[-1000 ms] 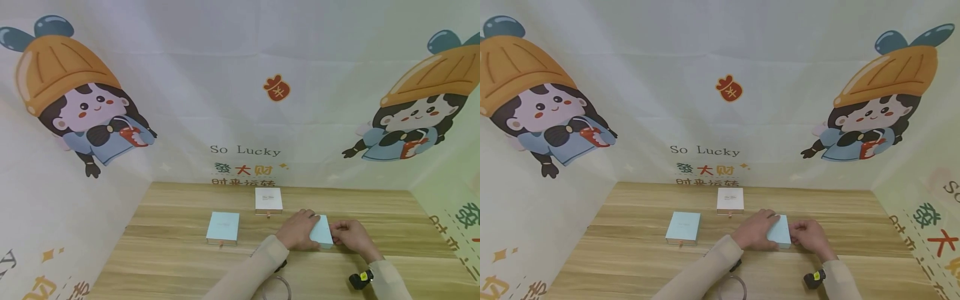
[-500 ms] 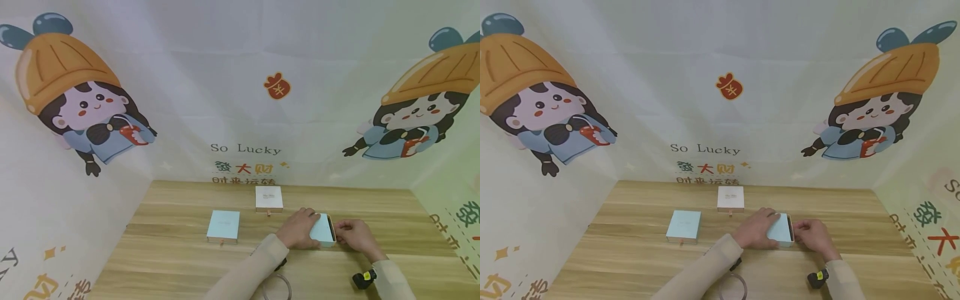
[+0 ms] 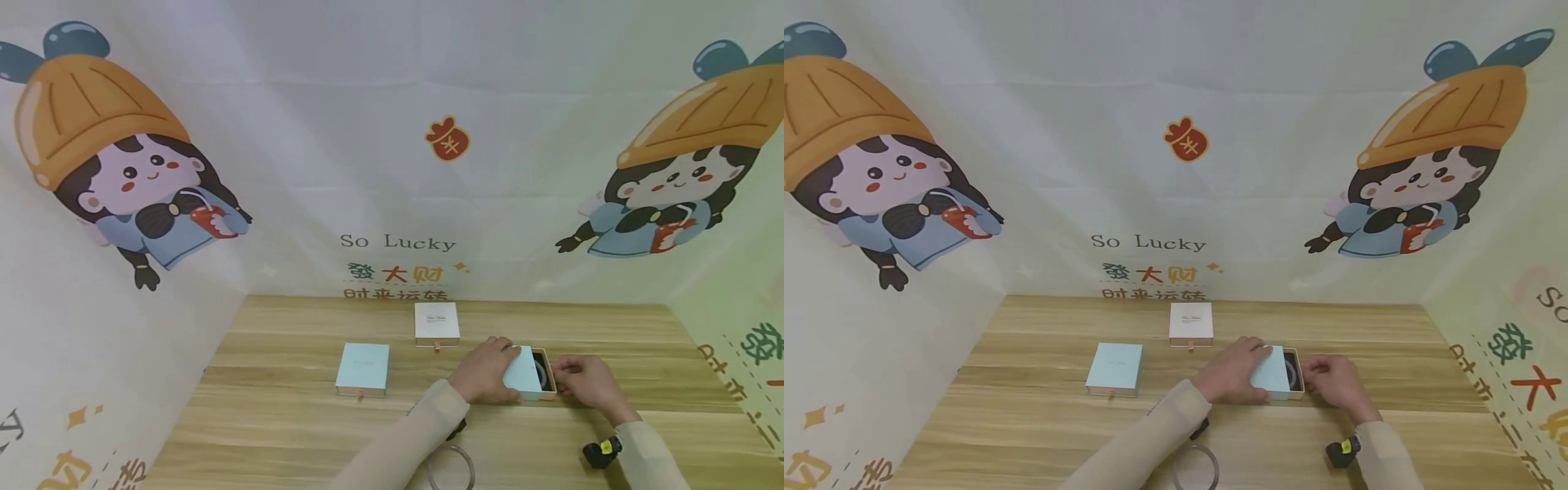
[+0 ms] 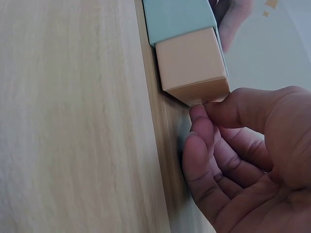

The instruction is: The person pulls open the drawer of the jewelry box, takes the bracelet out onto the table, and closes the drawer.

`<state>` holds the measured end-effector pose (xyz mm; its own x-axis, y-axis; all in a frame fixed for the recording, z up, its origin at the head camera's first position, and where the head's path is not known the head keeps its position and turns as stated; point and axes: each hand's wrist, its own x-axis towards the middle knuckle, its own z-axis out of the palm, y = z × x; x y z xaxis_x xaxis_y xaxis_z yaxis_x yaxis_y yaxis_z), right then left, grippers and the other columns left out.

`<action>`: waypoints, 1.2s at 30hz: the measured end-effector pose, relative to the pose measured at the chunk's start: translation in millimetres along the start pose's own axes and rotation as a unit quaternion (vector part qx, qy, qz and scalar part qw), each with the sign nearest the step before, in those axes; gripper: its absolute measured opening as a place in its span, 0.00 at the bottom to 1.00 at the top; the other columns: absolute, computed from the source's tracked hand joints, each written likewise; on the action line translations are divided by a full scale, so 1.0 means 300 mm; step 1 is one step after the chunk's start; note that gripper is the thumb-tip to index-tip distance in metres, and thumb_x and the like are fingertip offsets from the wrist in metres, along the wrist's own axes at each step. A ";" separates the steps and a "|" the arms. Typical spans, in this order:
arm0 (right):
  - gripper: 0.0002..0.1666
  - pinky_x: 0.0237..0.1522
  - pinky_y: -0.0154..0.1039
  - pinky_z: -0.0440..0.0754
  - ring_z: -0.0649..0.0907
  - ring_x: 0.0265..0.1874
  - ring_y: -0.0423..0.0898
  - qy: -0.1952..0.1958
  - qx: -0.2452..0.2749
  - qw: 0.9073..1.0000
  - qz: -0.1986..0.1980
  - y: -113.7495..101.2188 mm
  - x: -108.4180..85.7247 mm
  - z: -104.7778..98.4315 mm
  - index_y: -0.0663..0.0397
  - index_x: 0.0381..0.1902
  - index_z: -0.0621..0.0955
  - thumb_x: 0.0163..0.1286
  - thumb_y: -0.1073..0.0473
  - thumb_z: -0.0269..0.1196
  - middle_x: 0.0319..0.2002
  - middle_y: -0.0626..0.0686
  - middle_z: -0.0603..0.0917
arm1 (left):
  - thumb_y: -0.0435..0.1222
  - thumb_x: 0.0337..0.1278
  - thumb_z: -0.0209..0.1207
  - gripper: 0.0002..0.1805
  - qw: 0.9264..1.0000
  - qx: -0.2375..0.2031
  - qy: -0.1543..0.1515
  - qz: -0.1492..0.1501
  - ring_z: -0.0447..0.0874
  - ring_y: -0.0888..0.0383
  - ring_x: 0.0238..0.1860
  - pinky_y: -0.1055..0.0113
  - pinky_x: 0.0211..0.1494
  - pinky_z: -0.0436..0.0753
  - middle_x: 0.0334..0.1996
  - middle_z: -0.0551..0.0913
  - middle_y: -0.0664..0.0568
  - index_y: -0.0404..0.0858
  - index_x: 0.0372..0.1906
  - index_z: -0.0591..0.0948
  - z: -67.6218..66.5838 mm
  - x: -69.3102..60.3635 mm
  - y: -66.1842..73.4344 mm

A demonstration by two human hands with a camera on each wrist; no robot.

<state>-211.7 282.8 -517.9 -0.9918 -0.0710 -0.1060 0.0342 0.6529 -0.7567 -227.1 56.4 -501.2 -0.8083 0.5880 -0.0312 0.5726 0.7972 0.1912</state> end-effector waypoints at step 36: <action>0.13 0.28 0.34 0.85 0.83 0.25 0.41 -0.003 0.006 1.000 0.007 0.052 -0.007 -0.065 0.76 0.44 0.83 0.71 0.68 0.59 0.29 0.55 0.88 | 0.59 0.48 0.74 0.49 1.000 -0.005 0.009 -0.003 0.74 0.65 0.61 0.75 0.63 0.75 0.67 0.75 0.59 0.47 0.75 0.70 -0.001 0.007 -0.003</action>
<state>-211.4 307.9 -517.0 -0.9903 -0.0668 -0.1216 0.0501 0.6452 -0.7624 -229.4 56.9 -501.1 -0.8141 0.5805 -0.0152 0.5661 0.7993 0.2017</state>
